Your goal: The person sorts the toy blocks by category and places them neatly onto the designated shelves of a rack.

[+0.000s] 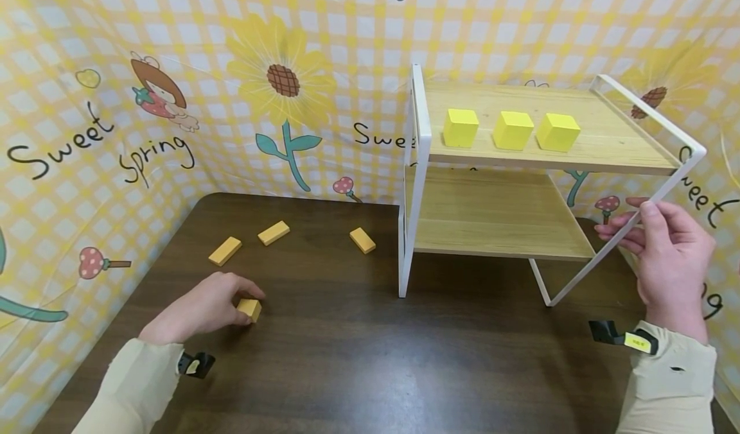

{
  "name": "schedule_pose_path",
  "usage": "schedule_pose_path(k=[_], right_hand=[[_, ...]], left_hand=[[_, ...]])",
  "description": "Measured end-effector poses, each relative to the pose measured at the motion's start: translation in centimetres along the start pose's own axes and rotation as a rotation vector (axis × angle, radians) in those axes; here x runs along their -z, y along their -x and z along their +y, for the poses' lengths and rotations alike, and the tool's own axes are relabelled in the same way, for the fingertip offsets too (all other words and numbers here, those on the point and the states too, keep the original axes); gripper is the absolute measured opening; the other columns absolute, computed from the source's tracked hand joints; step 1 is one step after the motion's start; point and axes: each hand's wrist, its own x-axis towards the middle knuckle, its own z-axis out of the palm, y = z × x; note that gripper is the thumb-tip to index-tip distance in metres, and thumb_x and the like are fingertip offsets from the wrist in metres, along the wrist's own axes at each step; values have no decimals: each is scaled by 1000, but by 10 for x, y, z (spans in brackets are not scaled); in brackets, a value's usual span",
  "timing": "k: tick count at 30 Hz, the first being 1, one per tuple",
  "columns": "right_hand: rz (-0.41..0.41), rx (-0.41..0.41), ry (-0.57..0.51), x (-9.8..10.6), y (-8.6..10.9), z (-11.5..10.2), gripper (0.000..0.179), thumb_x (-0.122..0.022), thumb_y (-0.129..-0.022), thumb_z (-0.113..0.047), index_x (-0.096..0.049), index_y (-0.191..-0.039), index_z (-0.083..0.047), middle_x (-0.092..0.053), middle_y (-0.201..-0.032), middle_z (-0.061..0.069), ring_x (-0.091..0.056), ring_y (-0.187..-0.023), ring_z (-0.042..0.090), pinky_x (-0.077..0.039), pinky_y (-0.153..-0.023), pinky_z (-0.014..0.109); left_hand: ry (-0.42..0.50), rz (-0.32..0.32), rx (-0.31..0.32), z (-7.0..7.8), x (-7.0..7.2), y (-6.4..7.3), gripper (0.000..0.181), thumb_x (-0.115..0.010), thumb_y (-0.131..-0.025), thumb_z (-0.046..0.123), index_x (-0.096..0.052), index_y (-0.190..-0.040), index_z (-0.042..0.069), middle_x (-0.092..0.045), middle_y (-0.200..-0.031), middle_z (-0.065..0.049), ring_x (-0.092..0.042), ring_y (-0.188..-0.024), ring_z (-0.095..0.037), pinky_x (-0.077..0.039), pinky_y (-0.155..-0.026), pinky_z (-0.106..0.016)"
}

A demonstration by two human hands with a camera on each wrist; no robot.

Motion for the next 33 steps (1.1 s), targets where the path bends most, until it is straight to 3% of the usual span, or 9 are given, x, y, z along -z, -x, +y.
schedule_pose_path(k=[4,13,18,25,33], right_hand=[[-3,9,1,0,0,0,37,-65,-100,-11,-60,-112,24,-66,-73,19,-72,-60,23,-59,-63,29],[-4,5,-17,0,0,0,37,-65,-100,-10,-59,-112,24,-65,-72,20,-72,-59,24,-59,-63,30],[-5,8,-12,0,0,0,36,-65,-100,-10,-60,-111,23,-66,-72,19,-72,-59,24,-59,-62,29],[-3,10,3,-1,0,0,35,-65,-100,-11,-61,-111,22,-66,-72,19,-72,-59,23,-59,-63,28],[-3,5,-9,-1,0,0,37,-65,-100,-10,-59,-112,24,-66,-72,19,-72,-60,24,-59,-63,29]], left_hand=[[19,15,-15,3,0,0,32,-87,-72,2,-80,-101,12,-74,-96,3,-61,-82,-16,-50,-71,-36],[29,4,-13,4,0,-1,29,-87,-74,1,-80,-100,10,-73,-95,2,-61,-80,-14,-51,-67,-33],[25,9,-8,7,-1,-1,27,-87,-75,3,-80,-100,10,-73,-93,4,-60,-80,-14,-51,-69,-35],[19,18,1,8,0,-4,31,-89,-76,9,-77,-105,7,-73,-100,-3,-67,-92,-23,-55,-80,-47],[-7,62,-22,11,0,-7,27,-88,-76,7,-78,-101,7,-71,-96,2,-65,-87,-18,-54,-76,-42]])
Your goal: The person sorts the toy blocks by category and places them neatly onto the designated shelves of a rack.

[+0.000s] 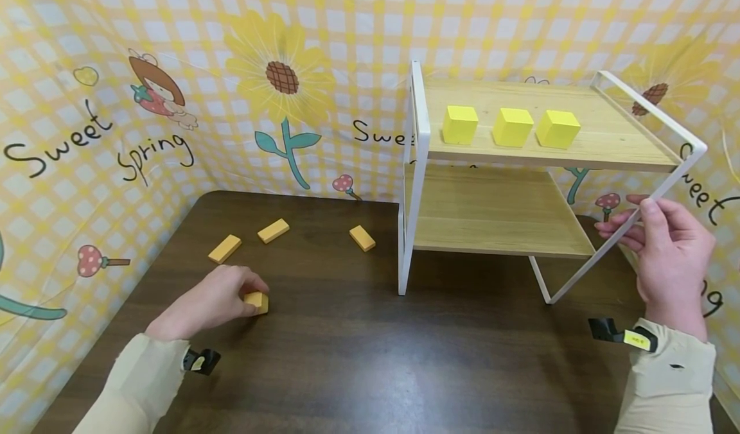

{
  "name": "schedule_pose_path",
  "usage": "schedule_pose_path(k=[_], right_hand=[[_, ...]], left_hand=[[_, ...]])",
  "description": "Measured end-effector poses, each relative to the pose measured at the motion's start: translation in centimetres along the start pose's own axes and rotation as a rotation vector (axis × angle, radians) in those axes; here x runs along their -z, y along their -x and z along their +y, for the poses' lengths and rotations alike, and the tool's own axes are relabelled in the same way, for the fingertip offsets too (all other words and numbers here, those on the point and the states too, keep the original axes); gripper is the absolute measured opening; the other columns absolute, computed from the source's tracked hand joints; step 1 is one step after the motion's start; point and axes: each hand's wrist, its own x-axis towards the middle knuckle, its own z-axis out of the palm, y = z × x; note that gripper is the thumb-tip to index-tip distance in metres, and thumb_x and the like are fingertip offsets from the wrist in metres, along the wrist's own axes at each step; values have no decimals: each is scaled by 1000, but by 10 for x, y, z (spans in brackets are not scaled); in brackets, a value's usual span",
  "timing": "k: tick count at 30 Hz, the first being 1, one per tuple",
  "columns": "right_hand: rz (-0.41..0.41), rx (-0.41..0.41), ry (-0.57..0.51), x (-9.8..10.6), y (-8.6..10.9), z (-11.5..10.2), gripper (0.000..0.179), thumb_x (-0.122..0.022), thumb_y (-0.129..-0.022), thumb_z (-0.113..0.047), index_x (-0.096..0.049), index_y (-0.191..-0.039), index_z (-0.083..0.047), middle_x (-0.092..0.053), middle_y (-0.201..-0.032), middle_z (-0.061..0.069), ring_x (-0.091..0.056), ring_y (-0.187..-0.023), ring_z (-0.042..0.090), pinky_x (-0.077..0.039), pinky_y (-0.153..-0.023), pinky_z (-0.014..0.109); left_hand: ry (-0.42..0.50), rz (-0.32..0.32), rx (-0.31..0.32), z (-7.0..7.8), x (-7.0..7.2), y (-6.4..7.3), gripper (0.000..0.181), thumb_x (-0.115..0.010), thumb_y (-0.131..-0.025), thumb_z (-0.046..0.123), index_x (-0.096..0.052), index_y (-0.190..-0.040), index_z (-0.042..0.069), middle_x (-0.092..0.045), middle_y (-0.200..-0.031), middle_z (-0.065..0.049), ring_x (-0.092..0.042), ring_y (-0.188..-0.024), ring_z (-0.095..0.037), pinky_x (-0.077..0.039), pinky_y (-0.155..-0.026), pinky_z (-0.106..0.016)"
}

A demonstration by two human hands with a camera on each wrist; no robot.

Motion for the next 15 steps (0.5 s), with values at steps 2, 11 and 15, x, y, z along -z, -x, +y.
schedule_pose_path(k=[2,11,15], right_hand=[[4,-1,2,0,0,0,35,-65,-100,-10,-60,-111,23,-66,-72,19,-72,-59,24,-59,-63,29],[21,-19,19,1,-1,-1,32,-65,-100,-11,-63,-110,19,-65,-73,19,-71,-59,24,-58,-63,28],[20,-14,27,1,0,0,33,-65,-100,-12,-63,-111,19,-65,-73,19,-72,-60,23,-58,-63,28]], left_hand=[[-6,12,-9,0,0,-1,27,-88,-76,6,-78,-101,8,-70,-95,2,-64,-86,-17,-54,-76,-41],[-10,37,-30,2,1,-2,27,-87,-76,6,-78,-102,8,-68,-96,3,-61,-84,-15,-53,-74,-38],[-5,35,-29,5,2,-3,28,-87,-76,6,-78,-103,8,-69,-97,2,-62,-86,-16,-53,-75,-40]])
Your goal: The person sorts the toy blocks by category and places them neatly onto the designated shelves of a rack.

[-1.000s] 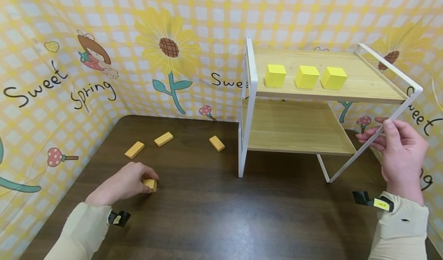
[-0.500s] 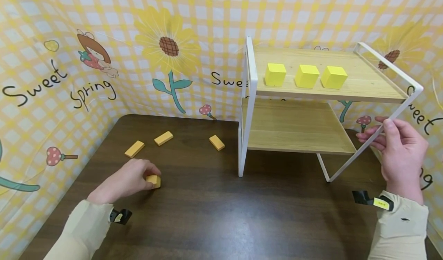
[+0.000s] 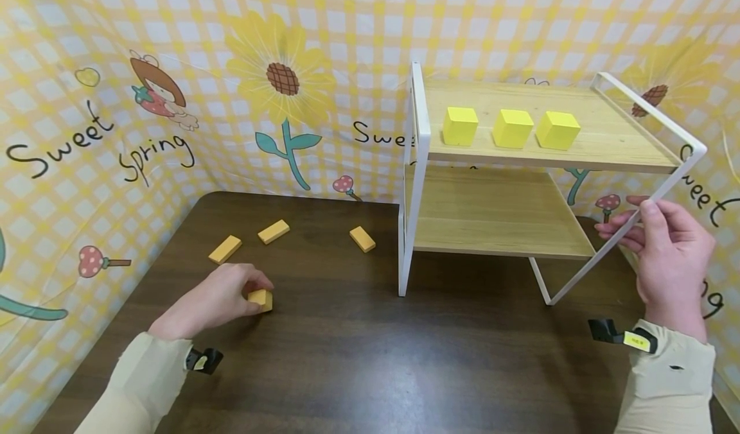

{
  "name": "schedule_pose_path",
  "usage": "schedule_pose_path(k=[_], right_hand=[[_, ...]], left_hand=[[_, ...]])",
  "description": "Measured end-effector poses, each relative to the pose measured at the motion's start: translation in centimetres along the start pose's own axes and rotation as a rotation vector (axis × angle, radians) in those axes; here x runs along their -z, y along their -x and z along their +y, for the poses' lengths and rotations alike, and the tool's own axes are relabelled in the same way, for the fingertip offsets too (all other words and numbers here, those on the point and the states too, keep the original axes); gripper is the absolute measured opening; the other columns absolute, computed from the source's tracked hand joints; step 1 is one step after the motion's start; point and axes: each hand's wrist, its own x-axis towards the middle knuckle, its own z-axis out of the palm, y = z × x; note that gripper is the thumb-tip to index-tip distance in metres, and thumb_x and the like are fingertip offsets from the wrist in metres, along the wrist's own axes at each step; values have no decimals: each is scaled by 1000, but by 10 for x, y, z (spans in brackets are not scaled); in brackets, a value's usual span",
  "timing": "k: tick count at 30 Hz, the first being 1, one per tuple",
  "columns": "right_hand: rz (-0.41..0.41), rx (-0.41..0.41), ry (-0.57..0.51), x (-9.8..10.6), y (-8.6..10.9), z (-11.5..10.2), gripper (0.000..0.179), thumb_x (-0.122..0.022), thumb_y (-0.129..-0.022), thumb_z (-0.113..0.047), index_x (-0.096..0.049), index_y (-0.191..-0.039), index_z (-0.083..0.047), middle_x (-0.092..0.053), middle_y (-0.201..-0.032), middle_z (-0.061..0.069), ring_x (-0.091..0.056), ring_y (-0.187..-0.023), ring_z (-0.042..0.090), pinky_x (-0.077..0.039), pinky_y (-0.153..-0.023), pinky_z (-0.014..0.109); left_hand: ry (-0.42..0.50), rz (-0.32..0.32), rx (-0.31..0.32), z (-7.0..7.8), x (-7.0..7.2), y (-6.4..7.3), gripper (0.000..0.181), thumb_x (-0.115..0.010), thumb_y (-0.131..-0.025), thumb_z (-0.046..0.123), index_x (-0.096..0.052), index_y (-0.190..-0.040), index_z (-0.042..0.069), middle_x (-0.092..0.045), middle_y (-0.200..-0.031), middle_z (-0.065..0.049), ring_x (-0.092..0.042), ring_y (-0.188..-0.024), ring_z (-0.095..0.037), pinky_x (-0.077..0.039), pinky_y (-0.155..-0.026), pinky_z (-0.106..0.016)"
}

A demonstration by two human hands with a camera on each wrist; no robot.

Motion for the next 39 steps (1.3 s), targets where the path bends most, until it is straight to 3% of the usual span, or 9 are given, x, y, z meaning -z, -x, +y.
schedule_pose_path(k=[6,21,39], right_hand=[[0,6,12,0,0,0,31,-65,-100,-12,-65,-110,18,-65,-73,18,-72,-60,22,-58,-64,28],[14,-20,33,1,1,0,30,-65,-101,-13,-66,-111,16,-66,-74,18,-72,-61,22,-58,-63,27],[8,-5,-3,0,0,0,31,-66,-100,-12,-65,-111,18,-66,-72,19,-71,-59,23,-58,-63,28]], left_hand=[[11,-6,3,6,2,-2,29,-86,-76,5,-77,-103,9,-70,-98,3,-63,-88,-17,-53,-77,-42],[-17,50,-109,24,4,-12,29,-84,-75,1,-78,-102,11,-68,-95,7,-61,-85,-13,-53,-75,-37],[-30,76,-185,49,6,-23,30,-79,-76,-1,-79,-105,9,-69,-101,6,-64,-93,-14,-53,-77,-33]])
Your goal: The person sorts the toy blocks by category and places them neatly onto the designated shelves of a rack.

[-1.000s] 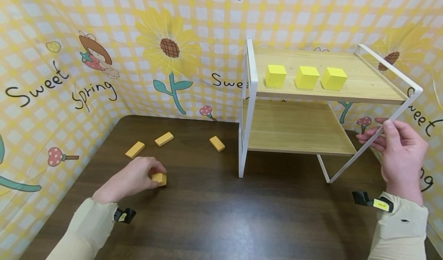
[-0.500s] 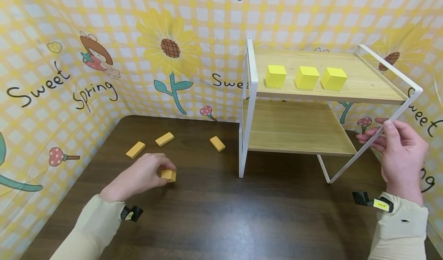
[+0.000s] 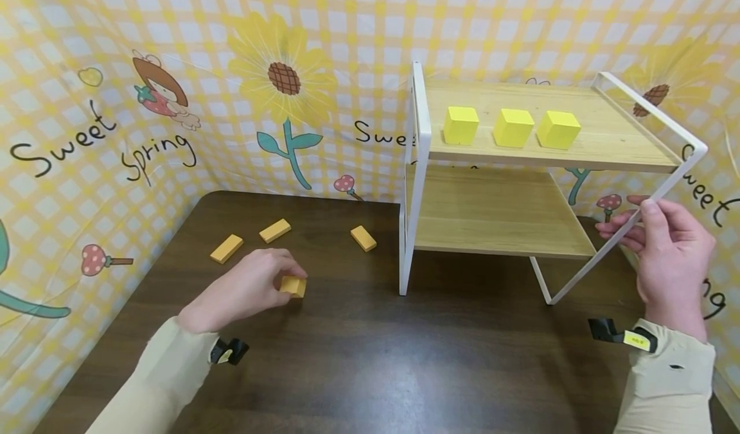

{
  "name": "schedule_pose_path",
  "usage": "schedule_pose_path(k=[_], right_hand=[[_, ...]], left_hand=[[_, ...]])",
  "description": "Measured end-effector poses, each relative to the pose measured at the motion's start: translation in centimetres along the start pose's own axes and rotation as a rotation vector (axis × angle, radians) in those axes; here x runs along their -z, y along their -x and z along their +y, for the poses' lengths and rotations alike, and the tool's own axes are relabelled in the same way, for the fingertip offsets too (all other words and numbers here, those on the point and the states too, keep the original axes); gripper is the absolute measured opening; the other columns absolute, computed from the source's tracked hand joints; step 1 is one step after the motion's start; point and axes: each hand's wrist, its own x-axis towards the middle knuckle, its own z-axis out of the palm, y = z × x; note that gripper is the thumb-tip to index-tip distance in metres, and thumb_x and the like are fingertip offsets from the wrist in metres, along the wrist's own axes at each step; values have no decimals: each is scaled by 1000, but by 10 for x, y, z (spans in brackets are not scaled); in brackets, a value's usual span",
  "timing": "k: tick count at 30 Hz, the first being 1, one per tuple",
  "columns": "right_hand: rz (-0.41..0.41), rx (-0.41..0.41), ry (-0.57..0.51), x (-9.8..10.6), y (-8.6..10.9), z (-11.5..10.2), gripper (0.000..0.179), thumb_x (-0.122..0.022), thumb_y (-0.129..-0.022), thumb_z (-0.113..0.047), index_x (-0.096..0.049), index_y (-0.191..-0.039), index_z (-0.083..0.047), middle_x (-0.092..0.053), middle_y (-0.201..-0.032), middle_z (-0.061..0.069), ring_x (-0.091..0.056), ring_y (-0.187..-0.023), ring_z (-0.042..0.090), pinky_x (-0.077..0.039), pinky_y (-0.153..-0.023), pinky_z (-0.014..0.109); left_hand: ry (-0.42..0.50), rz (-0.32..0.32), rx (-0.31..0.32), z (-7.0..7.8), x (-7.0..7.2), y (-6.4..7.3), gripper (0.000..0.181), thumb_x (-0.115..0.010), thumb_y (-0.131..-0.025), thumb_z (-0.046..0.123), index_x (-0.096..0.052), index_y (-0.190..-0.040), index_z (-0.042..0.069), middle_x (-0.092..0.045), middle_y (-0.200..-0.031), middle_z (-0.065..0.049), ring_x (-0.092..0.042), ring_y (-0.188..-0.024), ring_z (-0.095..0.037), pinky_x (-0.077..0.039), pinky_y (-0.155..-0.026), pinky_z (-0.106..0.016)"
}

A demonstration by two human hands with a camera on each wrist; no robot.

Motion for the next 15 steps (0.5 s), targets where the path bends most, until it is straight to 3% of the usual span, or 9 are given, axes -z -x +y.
schedule_pose_path(k=[8,15], right_hand=[[-13,18,-22,-1,0,0,33,-65,-100,-11,-63,-111,20,-65,-71,19,-71,-59,23,-59,-63,28],[-9,16,-18,-1,0,0,32,-65,-100,-11,-64,-111,20,-66,-71,18,-71,-59,23,-59,-62,28]], left_hand=[[5,-8,-24,13,5,-13,31,-78,-77,-2,-79,-106,9,-67,-101,6,-62,-89,-11,-52,-75,-31],[4,5,-90,25,8,-25,31,-76,-77,-5,-79,-105,9,-66,-99,6,-61,-88,-12,-52,-74,-30]])
